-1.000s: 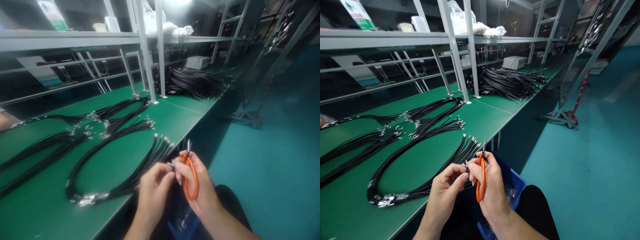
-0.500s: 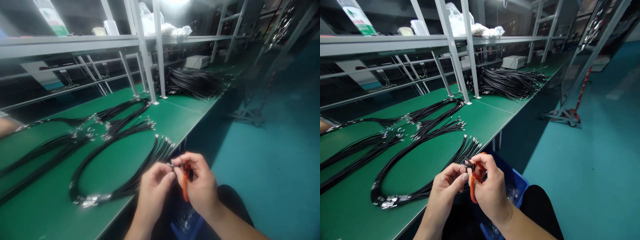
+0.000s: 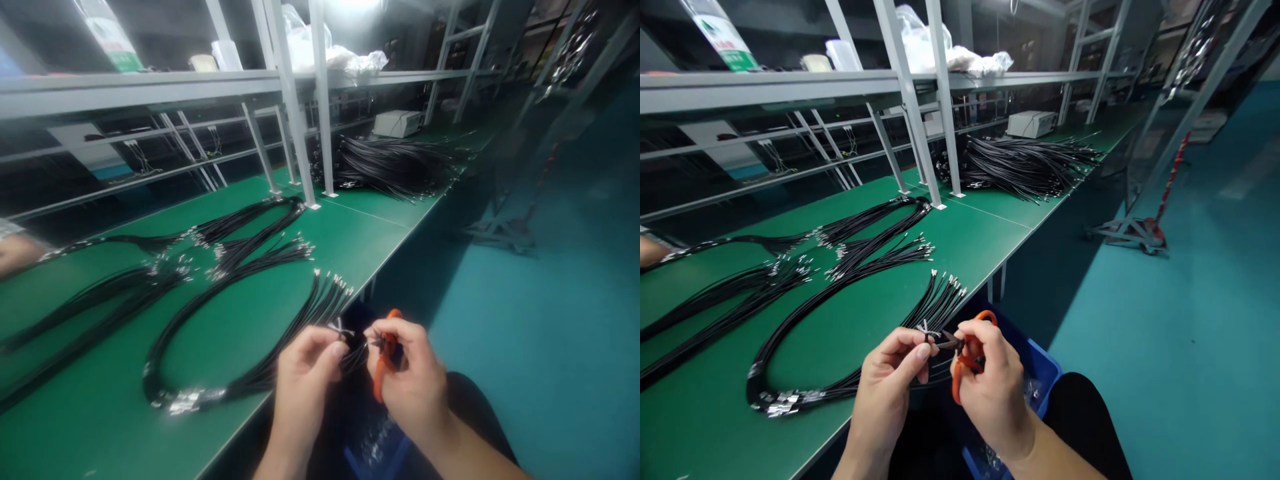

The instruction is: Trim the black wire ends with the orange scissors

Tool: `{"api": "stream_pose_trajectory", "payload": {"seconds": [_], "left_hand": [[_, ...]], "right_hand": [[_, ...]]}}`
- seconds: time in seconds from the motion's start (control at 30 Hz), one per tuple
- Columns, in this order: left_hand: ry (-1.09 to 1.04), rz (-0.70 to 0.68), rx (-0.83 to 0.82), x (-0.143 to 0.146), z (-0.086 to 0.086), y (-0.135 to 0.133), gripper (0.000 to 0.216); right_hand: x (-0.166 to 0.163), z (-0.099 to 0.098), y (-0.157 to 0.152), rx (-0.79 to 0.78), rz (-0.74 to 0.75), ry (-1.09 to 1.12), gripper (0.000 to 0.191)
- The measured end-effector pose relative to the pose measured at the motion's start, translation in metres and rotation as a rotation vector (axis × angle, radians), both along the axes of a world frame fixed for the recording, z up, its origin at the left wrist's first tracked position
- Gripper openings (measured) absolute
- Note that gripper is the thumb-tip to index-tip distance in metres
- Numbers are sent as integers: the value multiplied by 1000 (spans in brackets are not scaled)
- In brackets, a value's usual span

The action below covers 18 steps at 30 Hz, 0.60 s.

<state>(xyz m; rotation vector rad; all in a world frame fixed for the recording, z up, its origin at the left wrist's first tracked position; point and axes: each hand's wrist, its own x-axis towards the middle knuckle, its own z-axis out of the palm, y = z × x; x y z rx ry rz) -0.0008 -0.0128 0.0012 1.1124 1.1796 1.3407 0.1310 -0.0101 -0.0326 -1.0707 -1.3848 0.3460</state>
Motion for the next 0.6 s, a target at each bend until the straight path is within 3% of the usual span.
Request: {"api": "stream_pose_trajectory", "payload": {"seconds": [0.13,0.3,0.37,0.47,0.6], "left_hand": [[-80,22,16,-1,0,3,6],[-91,36,87,-2,-4,6,3],[-77,25,115,-2,-6,6,2],[-23,5,128,-3,-8,4,1],[53,-11,125,-2,-8,2,1]], "right_hand": [[3,2,-17,-209,196,139,37],[2,25,-28,-779,478,387,22],[2,30,-24,-940,554,459,18],[1,34,-18,-1046,627,542,20],[-2,36,-14,-1050,609,571,19]]}}
